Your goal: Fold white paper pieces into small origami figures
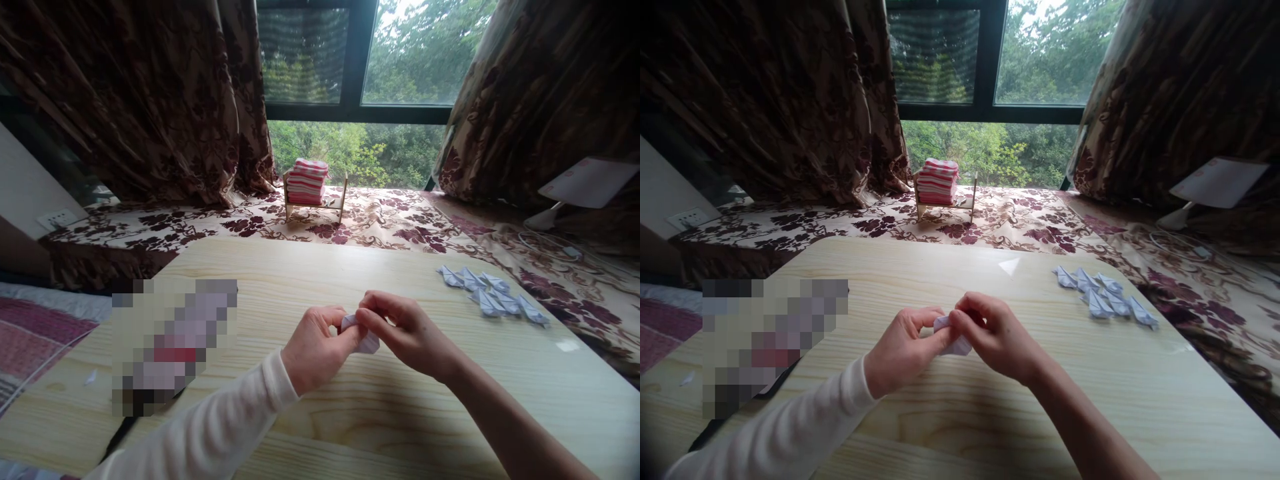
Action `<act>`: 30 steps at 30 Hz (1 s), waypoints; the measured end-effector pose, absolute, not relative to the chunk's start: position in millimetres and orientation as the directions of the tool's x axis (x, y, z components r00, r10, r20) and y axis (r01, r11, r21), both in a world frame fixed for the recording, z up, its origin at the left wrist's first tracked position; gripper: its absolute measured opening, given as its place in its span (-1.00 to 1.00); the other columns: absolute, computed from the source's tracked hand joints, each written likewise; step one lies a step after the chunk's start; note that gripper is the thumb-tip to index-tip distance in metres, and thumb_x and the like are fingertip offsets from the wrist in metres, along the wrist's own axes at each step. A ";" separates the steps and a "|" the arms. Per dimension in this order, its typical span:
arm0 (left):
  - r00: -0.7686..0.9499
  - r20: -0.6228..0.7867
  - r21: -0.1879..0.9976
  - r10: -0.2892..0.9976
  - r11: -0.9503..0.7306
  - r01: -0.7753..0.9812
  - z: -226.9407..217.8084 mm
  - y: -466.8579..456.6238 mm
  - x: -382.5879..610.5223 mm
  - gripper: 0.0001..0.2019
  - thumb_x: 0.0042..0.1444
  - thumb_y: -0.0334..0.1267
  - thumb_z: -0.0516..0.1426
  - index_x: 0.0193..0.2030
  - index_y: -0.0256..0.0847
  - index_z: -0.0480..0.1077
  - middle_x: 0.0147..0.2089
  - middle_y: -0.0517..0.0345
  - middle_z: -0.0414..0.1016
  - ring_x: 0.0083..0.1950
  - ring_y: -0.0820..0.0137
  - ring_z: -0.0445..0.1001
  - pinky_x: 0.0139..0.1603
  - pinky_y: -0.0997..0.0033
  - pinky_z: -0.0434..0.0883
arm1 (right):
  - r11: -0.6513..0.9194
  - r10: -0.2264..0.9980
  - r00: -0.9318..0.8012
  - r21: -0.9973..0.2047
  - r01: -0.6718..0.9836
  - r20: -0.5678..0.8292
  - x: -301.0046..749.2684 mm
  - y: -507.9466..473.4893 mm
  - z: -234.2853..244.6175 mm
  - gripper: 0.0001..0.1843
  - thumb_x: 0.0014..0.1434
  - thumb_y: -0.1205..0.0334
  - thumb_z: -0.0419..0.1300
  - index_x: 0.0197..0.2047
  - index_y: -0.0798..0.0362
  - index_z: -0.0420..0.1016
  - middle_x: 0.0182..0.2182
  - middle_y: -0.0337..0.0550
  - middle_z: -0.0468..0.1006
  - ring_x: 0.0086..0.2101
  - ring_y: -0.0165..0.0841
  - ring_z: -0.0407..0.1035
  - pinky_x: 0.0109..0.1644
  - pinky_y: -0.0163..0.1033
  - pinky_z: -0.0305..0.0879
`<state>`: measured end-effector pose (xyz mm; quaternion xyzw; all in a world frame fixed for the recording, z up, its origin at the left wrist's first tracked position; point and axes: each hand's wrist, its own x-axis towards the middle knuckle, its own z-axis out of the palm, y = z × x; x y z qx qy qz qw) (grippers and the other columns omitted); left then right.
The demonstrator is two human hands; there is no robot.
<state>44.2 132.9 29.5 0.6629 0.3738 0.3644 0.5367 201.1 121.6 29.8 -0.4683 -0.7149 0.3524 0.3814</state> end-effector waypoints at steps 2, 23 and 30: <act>0.467 0.076 0.989 0.881 -0.128 0.079 29.1 134.2 43.4 -0.74 0.04 -0.25 0.15 -0.58 -0.33 0.49 -0.51 0.10 0.43 -0.39 0.38 0.36 -0.31 0.39 0.28 | 0.317 0.939 -0.259 -0.866 0.387 0.228 201.1 121.7 29.6 -0.66 0.23 0.06 0.06 -0.49 0.08 0.33 -0.59 -0.27 0.30 -0.53 -0.46 0.16 -0.52 -0.35 0.11; 0.551 -0.144 0.974 0.822 0.217 -0.070 31.3 145.2 32.5 -0.77 -0.09 -0.16 0.26 -0.42 -0.33 0.58 -0.45 0.09 0.54 -0.35 0.38 0.40 -0.24 0.39 0.29 | 0.214 0.973 -0.147 -0.928 0.303 0.177 208.1 126.9 29.9 -0.63 0.14 -0.05 0.15 -0.50 0.09 0.39 -0.62 -0.29 0.34 -0.56 -0.46 0.18 -0.52 -0.35 0.14; 0.424 -0.135 0.977 0.896 0.191 -0.094 25.8 146.3 34.2 -0.74 -0.09 -0.13 0.26 -0.54 -0.33 0.53 -0.55 0.18 0.42 -0.46 0.49 0.27 -0.40 0.48 0.19 | 0.200 0.975 -0.154 -0.927 0.316 0.158 205.0 126.8 28.8 -0.60 0.17 -0.04 0.11 -0.55 0.07 0.33 -0.64 -0.33 0.23 -0.57 -0.48 0.09 -0.53 -0.35 0.05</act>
